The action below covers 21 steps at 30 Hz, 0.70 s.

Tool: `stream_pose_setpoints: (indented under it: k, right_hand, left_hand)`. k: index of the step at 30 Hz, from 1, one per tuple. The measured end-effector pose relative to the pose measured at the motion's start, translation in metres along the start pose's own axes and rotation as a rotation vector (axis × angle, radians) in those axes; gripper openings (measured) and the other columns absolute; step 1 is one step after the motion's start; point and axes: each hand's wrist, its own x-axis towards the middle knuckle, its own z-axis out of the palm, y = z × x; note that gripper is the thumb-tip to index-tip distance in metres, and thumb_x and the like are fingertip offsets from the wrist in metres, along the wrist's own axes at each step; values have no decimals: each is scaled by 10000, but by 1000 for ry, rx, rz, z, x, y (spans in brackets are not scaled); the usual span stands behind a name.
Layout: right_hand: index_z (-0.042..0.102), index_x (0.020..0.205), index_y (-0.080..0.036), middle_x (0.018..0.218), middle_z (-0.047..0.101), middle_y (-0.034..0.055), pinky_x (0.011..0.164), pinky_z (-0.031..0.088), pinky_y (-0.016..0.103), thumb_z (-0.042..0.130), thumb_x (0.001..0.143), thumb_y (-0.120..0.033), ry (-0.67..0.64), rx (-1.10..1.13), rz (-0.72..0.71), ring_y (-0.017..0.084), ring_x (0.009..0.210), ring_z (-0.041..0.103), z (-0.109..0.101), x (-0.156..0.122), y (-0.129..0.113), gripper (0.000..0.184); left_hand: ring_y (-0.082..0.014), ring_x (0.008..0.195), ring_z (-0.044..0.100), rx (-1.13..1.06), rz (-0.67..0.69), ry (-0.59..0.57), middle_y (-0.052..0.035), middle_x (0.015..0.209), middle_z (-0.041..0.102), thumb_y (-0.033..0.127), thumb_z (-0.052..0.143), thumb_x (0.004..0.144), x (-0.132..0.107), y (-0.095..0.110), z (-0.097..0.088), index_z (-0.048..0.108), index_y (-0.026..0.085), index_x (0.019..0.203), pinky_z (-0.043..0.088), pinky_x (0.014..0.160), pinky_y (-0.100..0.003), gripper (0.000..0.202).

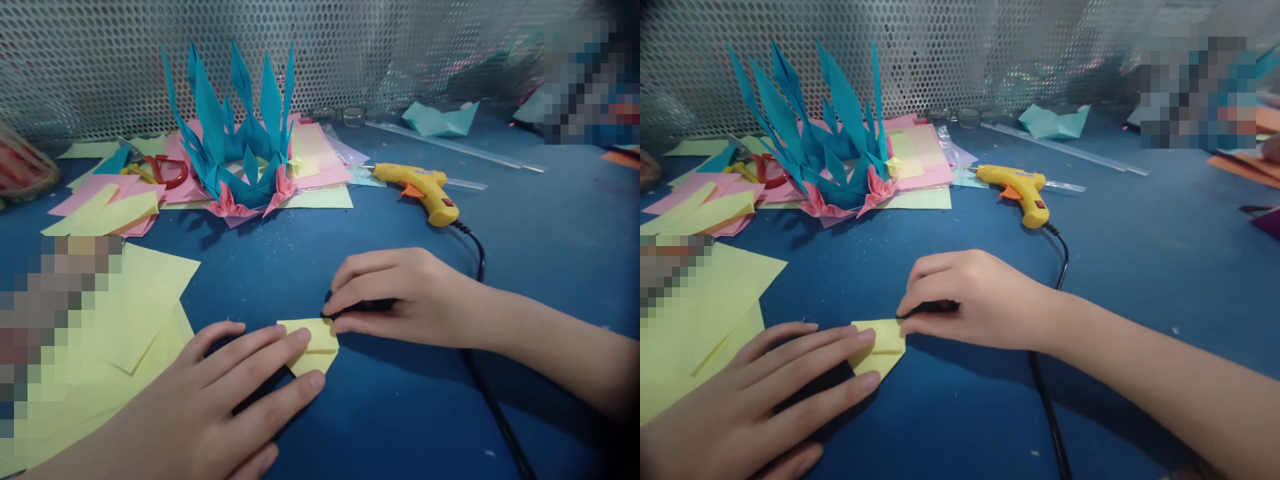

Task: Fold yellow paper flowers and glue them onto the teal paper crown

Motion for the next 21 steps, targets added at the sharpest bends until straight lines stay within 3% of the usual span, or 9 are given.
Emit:
stream_pose_setpoints:
  k: [4,9,15,21]
  right_hand:
    - [735,885,-137,858,693,56,738,544,196,662,940,-271,-31,25,-57,104,762,669,-2,0,4,161]
    - [714,857,-128,824,690,58,700,532,204,615,965,-203,-5,-37,-95,111,743,655,2,2,4,165]
    - [699,933,-147,857,697,53,678,518,208,522,1006,-184,-45,-158,-103,115,761,644,3,2,2,196]
    - [714,1008,-100,901,700,76,710,525,232,583,981,-188,-67,-132,-107,136,800,653,0,3,1,161]
  left_hand:
    - [-78,1335,483,-8,-22,30,69,1420,620,118,374,923,1,1,2,544,310,1340,191,1156,-268,490]
    - [-83,1330,489,0,11,26,80,1443,597,94,388,870,1,-1,1,514,241,1386,158,1180,-257,552]
    - [-134,1309,525,42,45,-22,48,1439,603,115,421,862,0,-4,-1,484,195,1417,179,1167,-292,565]
    - [-126,1331,482,55,35,-17,55,1458,583,117,391,880,0,-2,1,479,206,1415,194,1149,-313,550]
